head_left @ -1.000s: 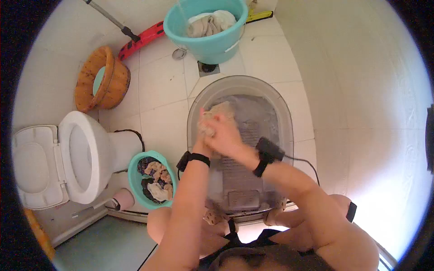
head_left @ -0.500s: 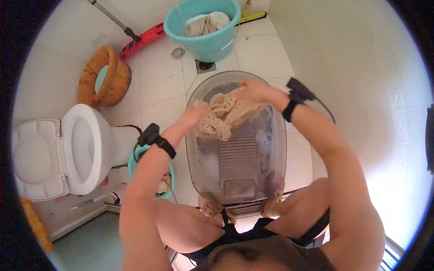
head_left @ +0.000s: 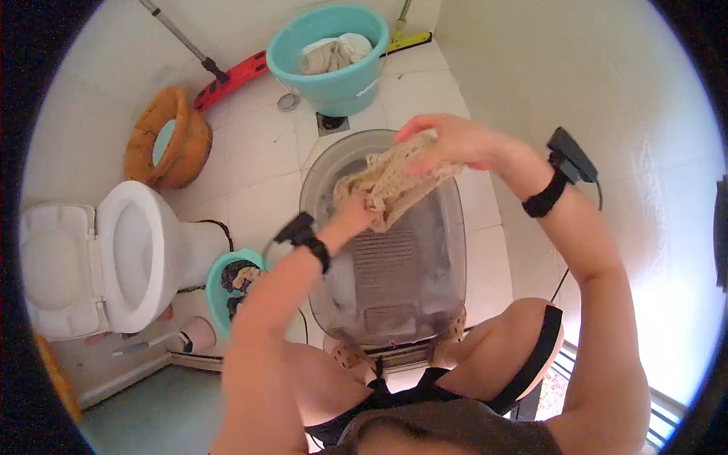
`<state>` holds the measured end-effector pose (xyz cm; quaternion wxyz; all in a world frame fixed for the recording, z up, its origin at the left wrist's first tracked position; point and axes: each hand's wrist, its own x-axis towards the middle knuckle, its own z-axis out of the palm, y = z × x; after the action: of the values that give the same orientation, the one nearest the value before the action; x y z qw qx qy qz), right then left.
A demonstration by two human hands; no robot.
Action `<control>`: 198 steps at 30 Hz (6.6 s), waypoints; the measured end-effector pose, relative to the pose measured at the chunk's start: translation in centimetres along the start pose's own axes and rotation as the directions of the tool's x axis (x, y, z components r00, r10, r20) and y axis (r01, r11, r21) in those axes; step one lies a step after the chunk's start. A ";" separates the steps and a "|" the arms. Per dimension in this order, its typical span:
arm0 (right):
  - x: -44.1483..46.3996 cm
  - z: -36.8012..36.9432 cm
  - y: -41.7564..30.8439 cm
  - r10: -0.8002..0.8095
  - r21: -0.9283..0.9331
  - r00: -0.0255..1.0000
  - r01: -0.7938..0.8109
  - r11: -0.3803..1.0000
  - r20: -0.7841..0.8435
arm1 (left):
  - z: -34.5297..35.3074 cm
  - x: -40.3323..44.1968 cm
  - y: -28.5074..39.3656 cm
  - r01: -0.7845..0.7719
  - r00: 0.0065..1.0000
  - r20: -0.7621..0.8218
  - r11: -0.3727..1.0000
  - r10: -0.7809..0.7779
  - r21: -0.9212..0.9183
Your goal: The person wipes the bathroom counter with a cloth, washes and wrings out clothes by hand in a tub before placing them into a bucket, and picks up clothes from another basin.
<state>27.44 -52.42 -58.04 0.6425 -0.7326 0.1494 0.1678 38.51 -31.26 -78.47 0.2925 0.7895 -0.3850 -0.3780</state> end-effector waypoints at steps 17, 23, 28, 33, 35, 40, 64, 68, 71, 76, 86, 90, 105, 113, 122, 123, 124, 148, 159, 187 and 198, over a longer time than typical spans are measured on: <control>-0.8 -3.2 3.8 -0.252 -0.219 0.861 0.169 0.961 -0.443 | -17.8 -10.7 4.8 -0.192 0.921 -0.384 0.938 0.070 -0.288; -2.9 -1.8 -0.8 -0.322 -0.006 0.727 0.401 0.916 -0.606 | -17.6 -10.8 2.4 -0.308 0.916 -0.352 0.898 0.191 -0.314; -5.0 -1.5 -1.4 -0.282 -0.087 0.817 0.277 0.957 -0.503 | -17.2 -10.1 1.7 -0.159 0.745 -0.593 0.945 0.305 0.287; -4.8 -1.3 1.7 0.079 -0.447 0.991 -0.119 0.887 -0.107 | -17.6 -9.5 0.9 0.092 0.885 -0.380 0.901 -0.269 -0.424; -3.7 -0.4 3.2 0.200 -0.495 0.980 -0.175 0.851 -0.002 | -16.1 -9.1 0.3 0.026 0.915 -0.314 0.810 -0.256 -0.585; -3.6 -1.1 3.5 0.103 -0.548 0.990 -0.036 0.836 0.093 | -16.3 -9.4 2.9 -0.004 0.997 -0.047 0.595 -0.057 -0.803; 7.4 7.6 15.9 0.159 -0.425 0.987 -0.156 0.892 -0.029 | -9.0 -4.0 14.2 -0.181 0.948 0.269 0.984 0.172 0.007; 6.9 6.7 15.2 -0.045 -0.424 0.987 -0.025 0.906 -0.153 | -10.2 -5.1 13.9 -0.204 0.963 0.187 0.978 0.194 0.036; 6.7 4.0 13.1 0.025 0.407 0.956 0.101 0.908 -0.294 | -10.6 -5.3 12.8 -0.148 0.986 -0.033 0.944 0.165 0.295; 1.5 2.7 0.8 -0.161 0.469 0.823 0.458 0.756 -0.544 | -10.5 -2.8 4.4 0.035 0.937 -0.298 0.799 0.182 0.600; -7.8 5.4 -11.4 -0.626 0.194 0.655 0.741 0.644 -0.424 | -6.1 0.3 -1.4 0.354 0.904 -0.087 0.847 -0.418 -0.396; -8.6 2.8 -10.3 -0.746 -0.252 0.470 0.739 0.625 -0.472 | -7.7 -1.4 0.7 0.292 0.933 0.157 0.425 -0.323 -0.857; 6.9 2.6 14.0 -0.352 -0.605 0.902 0.138 0.784 -0.251 | -6.1 1.7 -0.8 0.124 0.991 -0.038 0.990 -0.126 -0.062; 12.4 7.1 25.0 -0.397 -0.909 0.886 -0.060 0.413 -0.239 | 3.6 4.8 -5.9 0.158 0.968 -0.245 0.903 -0.060 0.399; 15.2 4.5 23.7 -0.064 -0.851 0.996 -0.019 0.525 -0.062 | 4.5 8.6 -9.0 -0.038 0.950 -0.269 0.916 0.157 0.400; 14.5 3.6 22.2 -0.325 -0.768 0.944 0.164 0.619 -0.060 | 4.6 9.6 -10.4 -0.091 0.930 -0.288 0.903 0.228 0.421; 13.9 3.0 21.6 -0.556 -0.669 0.827 0.366 0.647 -0.084 | 3.7 9.6 -9.8 -0.139 0.908 -0.302 0.888 0.291 0.438; 7.6 8.3 7.5 -0.799 -0.142 0.562 0.792 0.594 -0.212 | -14.8 -7.9 25.9 -0.636 0.769 -0.493 0.418 0.407 -0.649; 9.1 3.6 18.0 -0.247 -0.308 0.827 0.095 0.947 -0.504 | -8.0 0.6 1.8 -0.043 0.950 -0.196 0.518 -0.244 -0.854; 2.2 4.4 10.7 -0.425 0.334 0.836 0.534 0.777 -0.348 | -0.7 -3.6 9.3 -0.002 1.000 -0.011 -0.406 0.021 -0.914; 4.1 5.3 11.0 -0.358 0.997 0.931 -0.081 -0.017 0.070 | 2.1 -5.4 14.6 0.139 0.989 0.146 -0.469 0.022 -0.872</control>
<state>26.10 -48.61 -70.24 0.9965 -0.0365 0.0467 0.0581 28.86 -34.92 -66.67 0.7856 0.1589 0.1568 -0.5770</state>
